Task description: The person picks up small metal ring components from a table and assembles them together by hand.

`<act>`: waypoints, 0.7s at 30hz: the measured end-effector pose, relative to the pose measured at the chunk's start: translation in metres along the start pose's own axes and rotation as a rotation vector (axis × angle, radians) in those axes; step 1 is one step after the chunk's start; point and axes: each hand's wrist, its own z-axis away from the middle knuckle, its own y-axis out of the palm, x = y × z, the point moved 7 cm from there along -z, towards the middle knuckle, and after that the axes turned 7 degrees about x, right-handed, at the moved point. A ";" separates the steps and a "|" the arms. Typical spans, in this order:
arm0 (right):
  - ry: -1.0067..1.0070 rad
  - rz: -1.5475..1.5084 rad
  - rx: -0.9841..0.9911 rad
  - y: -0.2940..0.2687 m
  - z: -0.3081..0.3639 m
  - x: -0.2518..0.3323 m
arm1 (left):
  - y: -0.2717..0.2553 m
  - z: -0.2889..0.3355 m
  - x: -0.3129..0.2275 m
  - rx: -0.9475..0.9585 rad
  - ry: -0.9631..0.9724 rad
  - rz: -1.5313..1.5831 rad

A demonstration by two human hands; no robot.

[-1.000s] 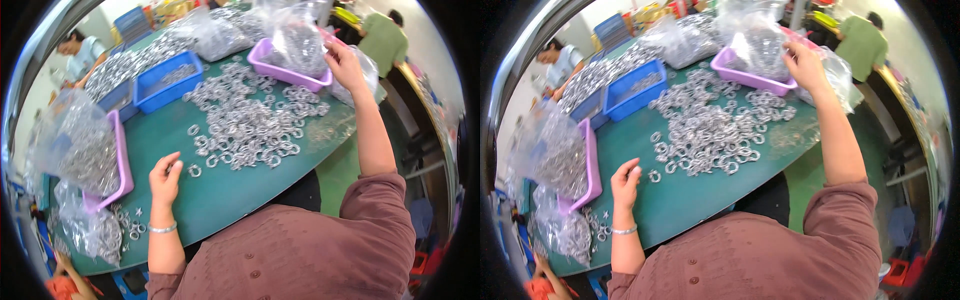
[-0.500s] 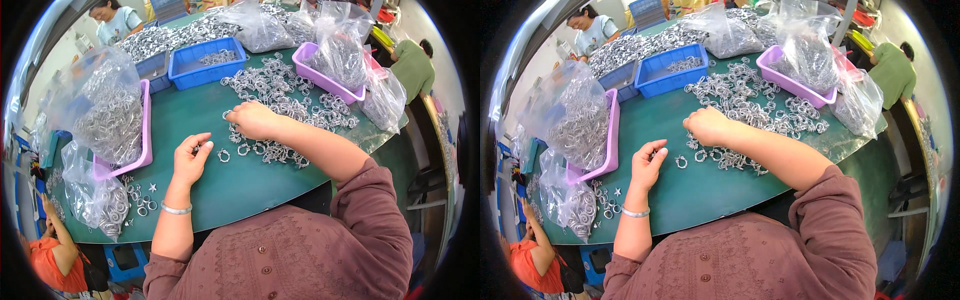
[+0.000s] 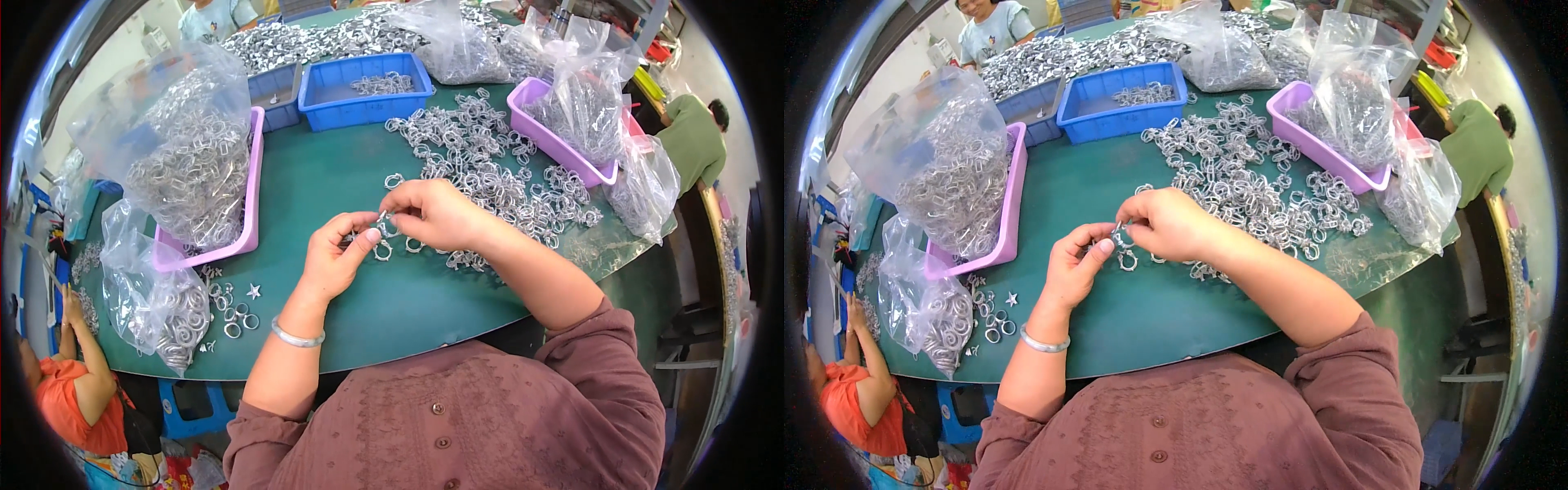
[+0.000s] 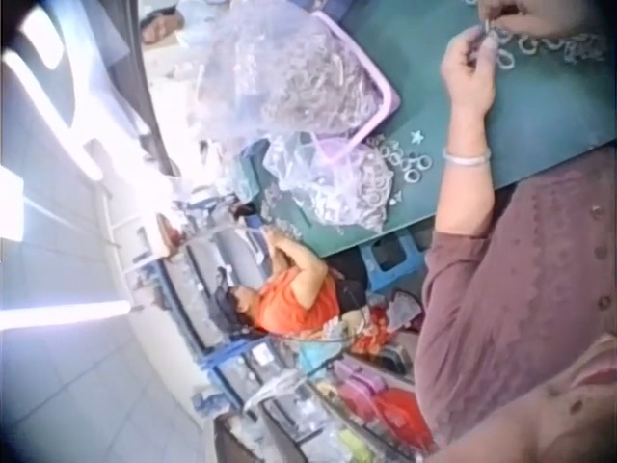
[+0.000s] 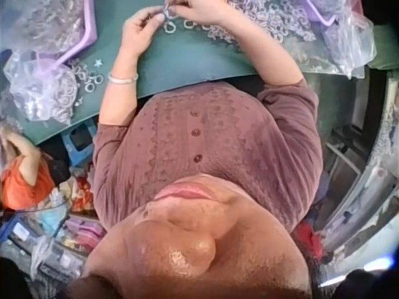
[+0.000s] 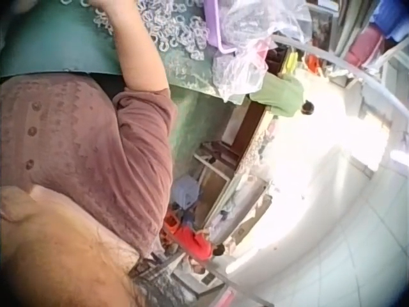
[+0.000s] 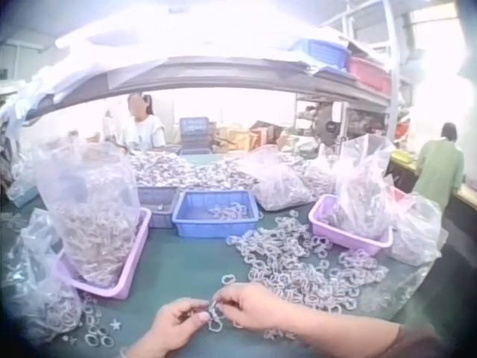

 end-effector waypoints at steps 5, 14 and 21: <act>-0.054 -0.197 -0.135 0.005 0.012 -0.001 | 0.001 0.002 0.013 0.036 -0.187 0.274; 0.134 -0.817 -0.108 0.024 0.020 -0.023 | 0.001 0.002 0.008 -0.044 -0.113 0.376; 0.102 -0.931 -0.073 0.029 0.022 -0.026 | 0.004 0.001 0.005 -0.001 -0.114 0.342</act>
